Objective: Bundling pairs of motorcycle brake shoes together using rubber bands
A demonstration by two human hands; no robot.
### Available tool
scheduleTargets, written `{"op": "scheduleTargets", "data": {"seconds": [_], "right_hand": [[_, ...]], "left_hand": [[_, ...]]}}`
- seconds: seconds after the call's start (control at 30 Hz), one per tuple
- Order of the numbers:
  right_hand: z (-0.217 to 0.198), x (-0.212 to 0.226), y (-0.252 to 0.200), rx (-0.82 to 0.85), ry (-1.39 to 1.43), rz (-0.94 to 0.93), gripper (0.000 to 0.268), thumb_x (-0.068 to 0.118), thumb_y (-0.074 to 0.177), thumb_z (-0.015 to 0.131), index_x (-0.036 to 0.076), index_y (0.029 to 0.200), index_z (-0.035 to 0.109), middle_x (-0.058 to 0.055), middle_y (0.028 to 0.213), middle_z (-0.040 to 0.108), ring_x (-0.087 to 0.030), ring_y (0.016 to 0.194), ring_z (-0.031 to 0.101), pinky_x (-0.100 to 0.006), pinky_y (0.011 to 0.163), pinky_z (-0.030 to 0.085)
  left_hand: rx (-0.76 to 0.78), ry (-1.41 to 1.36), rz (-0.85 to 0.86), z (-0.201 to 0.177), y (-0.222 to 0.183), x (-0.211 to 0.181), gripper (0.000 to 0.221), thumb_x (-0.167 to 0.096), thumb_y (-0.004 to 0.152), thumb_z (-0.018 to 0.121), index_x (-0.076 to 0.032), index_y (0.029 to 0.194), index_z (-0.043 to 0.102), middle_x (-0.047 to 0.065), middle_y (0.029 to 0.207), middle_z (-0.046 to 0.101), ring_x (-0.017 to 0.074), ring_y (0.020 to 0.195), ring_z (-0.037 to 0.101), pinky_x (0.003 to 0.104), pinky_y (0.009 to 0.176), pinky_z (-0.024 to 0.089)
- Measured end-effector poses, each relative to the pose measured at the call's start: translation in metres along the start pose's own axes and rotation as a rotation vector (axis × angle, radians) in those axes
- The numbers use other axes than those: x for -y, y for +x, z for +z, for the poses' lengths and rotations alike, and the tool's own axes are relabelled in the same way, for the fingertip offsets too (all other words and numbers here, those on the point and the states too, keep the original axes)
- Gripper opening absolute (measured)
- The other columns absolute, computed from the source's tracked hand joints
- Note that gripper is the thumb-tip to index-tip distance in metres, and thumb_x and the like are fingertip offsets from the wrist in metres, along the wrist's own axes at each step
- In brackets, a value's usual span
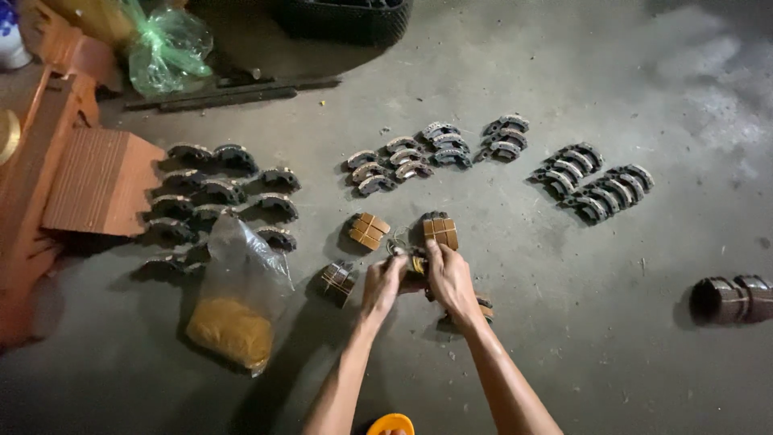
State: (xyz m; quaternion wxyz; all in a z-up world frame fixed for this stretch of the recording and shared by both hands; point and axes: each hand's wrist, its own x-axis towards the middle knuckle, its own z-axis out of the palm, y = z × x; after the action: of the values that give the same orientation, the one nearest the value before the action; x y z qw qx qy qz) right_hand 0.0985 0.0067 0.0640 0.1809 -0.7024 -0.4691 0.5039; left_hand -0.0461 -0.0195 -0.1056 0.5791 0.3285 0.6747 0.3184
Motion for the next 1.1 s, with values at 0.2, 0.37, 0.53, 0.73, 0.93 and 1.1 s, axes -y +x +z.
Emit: {"op": "scheduleTargets", "data": {"seconds": [0.2, 0.37, 0.53, 0.73, 0.93, 1.1], "right_hand": [[-0.003, 0.015, 0.0, -0.047, -0.11, 0.03, 0.059, 0.044, 0.112, 0.03, -0.004, 0.124, 0.063, -0.03, 0.109, 0.073, -0.042, 0.115, 0.069, -0.058, 0.1, 0.052], [-0.009, 0.026, -0.01, 0.014, -0.188, -0.135, 0.059, 0.045, 0.111, 0.032, -0.004, 0.13, 0.061, -0.032, 0.112, 0.07, -0.049, 0.115, 0.066, -0.062, 0.101, 0.051], [0.001, -0.028, 0.02, 0.031, 0.106, -0.184, 0.034, 0.026, 0.101, 0.062, 0.0, 0.122, 0.069, -0.024, 0.102, 0.073, -0.037, 0.098, 0.067, -0.05, 0.08, 0.058], [0.008, -0.014, 0.001, -0.05, 0.134, -0.329, 0.024, 0.015, 0.098, 0.066, 0.002, 0.117, 0.074, -0.026, 0.097, 0.076, -0.04, 0.092, 0.075, -0.051, 0.072, 0.062], [0.014, -0.028, 0.029, -0.22, -0.157, -0.408, 0.022, 0.017, 0.096, 0.065, 0.007, 0.114, 0.074, -0.022, 0.105, 0.074, -0.039, 0.103, 0.071, -0.049, 0.084, 0.061], [0.01, -0.04, 0.093, -0.3, -0.501, -0.061, 0.079, 0.054, 0.092, 0.071, 0.002, 0.146, 0.048, -0.035, 0.129, 0.054, -0.045, 0.128, 0.054, -0.06, 0.098, 0.055]], "left_hand": [[0.0, -0.052, -0.084, 0.002, -0.057, -0.074, 0.037, -0.046, 0.088, 0.056, -0.016, 0.086, 0.078, 0.007, 0.083, 0.08, 0.0179, 0.076, 0.079, 0.033, 0.076, 0.06], [0.094, -0.511, 0.028, 0.03, -0.035, -0.034, 0.035, -0.024, 0.098, 0.055, 0.005, 0.103, 0.072, 0.026, 0.099, 0.069, 0.0304, 0.096, 0.066, 0.053, 0.081, 0.059], [-0.026, -0.382, -0.017, 0.014, -0.072, -0.081, 0.028, -0.03, 0.084, 0.087, -0.006, 0.09, 0.074, 0.007, 0.079, 0.069, 0.0158, 0.069, 0.066, 0.028, 0.056, 0.055], [-0.138, -0.433, -0.023, -0.007, -0.065, -0.047, 0.037, -0.033, 0.078, 0.092, -0.005, 0.093, 0.073, 0.01, 0.085, 0.07, 0.02, 0.078, 0.065, 0.033, 0.069, 0.054], [-0.083, -0.547, -0.195, -0.02, -0.066, -0.068, 0.065, -0.04, 0.073, 0.093, -0.01, 0.124, 0.066, 0.016, 0.119, 0.065, 0.0311, 0.106, 0.061, 0.039, 0.084, 0.051], [-0.187, -0.745, -0.257, -0.029, -0.101, -0.064, 0.063, -0.024, 0.074, 0.093, -0.009, 0.121, 0.053, 0.009, 0.113, 0.052, 0.0228, 0.099, 0.053, 0.032, 0.076, 0.047]]}}
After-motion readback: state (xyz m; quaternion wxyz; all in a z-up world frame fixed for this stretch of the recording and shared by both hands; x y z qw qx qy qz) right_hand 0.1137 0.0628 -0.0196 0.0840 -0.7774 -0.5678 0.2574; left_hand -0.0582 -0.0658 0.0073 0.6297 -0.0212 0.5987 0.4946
